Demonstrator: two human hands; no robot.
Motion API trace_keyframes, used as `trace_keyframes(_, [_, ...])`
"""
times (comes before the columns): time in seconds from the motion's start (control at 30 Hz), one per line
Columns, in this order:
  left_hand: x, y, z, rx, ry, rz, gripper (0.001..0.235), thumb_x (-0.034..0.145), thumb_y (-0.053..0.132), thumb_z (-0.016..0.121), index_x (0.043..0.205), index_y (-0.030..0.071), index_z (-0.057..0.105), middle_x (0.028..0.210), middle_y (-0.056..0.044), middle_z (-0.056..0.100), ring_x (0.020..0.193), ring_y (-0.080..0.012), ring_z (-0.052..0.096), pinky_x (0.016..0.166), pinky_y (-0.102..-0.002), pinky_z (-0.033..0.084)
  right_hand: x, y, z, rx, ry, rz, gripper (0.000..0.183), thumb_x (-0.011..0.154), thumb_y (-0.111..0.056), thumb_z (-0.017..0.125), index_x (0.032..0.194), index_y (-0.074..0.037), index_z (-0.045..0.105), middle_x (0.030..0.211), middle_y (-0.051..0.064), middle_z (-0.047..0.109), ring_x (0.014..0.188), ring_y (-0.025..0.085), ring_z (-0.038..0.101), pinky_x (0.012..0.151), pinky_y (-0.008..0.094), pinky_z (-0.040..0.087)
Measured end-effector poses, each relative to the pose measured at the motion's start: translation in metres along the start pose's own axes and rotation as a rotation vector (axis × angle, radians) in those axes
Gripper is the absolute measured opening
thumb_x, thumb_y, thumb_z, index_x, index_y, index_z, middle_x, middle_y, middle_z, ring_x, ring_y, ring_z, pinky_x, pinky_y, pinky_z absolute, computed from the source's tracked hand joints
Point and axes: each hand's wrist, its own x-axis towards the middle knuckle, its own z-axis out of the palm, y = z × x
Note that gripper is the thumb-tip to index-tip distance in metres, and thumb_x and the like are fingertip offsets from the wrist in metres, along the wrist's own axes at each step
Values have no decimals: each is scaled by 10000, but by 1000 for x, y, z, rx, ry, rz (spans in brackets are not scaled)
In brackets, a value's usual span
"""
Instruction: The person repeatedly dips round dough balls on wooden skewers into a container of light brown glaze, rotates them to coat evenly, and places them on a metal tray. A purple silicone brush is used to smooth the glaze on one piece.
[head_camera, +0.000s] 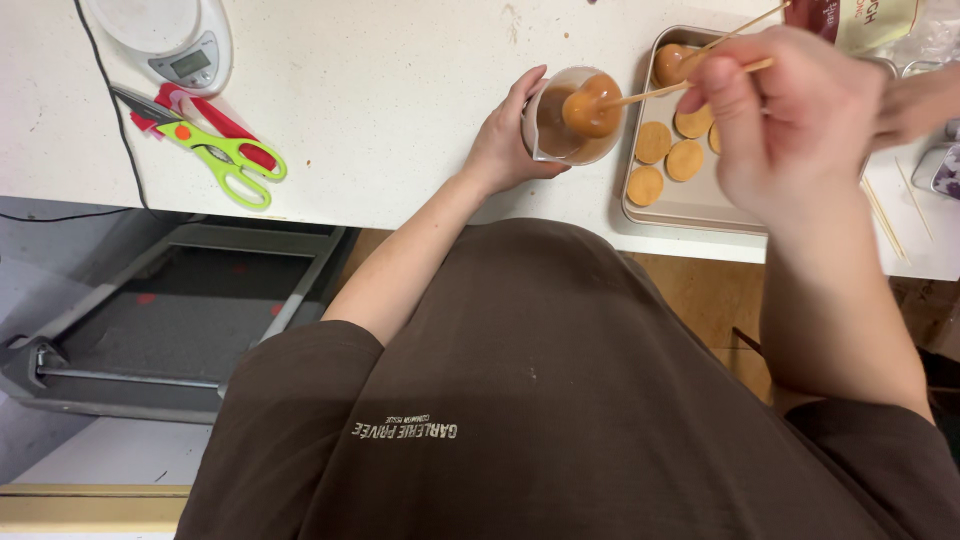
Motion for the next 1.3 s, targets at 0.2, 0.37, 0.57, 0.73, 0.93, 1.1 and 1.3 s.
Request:
trace_keyframes(0.2, [1,0,0,2,24,54,1260,624,283,1042,1570,121,226,1475,-152,550,1351,-341,576,1140,-426,501,-6,1,7,55,12,16,218,1216,-54,494,1066,17,635,939,65,716,837,151,711,750,238,531])
trace_keyframes(0.37, [2,0,1,-4,9,11,1249,624,279,1034,1571,120,235,1485,-161,556,1347,-339,587,1135,-418,507,-7,4,13,16,10,18,192,1208,-40,524,1068,21,641,904,70,712,806,176,698,727,266,513])
trace_keyframes(0.57, [-1,-1,0,-7,17,-1,1238,632,291,1035,1572,138,244,1474,-159,582,1330,-347,607,1114,-420,527,-14,18,28,26,10,32,186,1192,-11,572,1022,18,641,873,73,702,777,204,669,697,296,502])
trace_keyframes(0.73, [-1,-4,0,-17,30,29,1242,645,305,1039,1577,140,235,1464,-163,590,1328,-351,615,1112,-424,534,-18,47,70,58,-57,31,168,1173,-56,639,1009,-21,654,880,63,702,846,232,693,760,346,529])
trace_keyframes(0.93, [0,-3,2,15,22,10,1271,615,331,1041,1573,141,228,1464,-167,576,1326,-350,607,1105,-429,526,-22,52,102,-76,-238,-28,59,1020,-97,722,1030,-42,702,883,111,676,857,315,677,727,410,539])
trace_keyframes(1.1, [-1,-3,0,-13,25,19,1262,642,316,1045,1585,137,225,1481,-162,576,1339,-345,605,1119,-426,525,-18,54,101,-69,-186,55,58,1064,-76,721,1036,-28,704,835,115,651,808,327,651,709,429,522])
trace_keyframes(1.3, [-2,-4,1,-28,18,12,1254,640,303,1040,1585,135,233,1482,-159,582,1338,-344,608,1122,-424,527,-26,54,102,-45,-153,71,57,1067,-75,715,1030,-33,701,843,141,631,800,339,637,691,431,513])
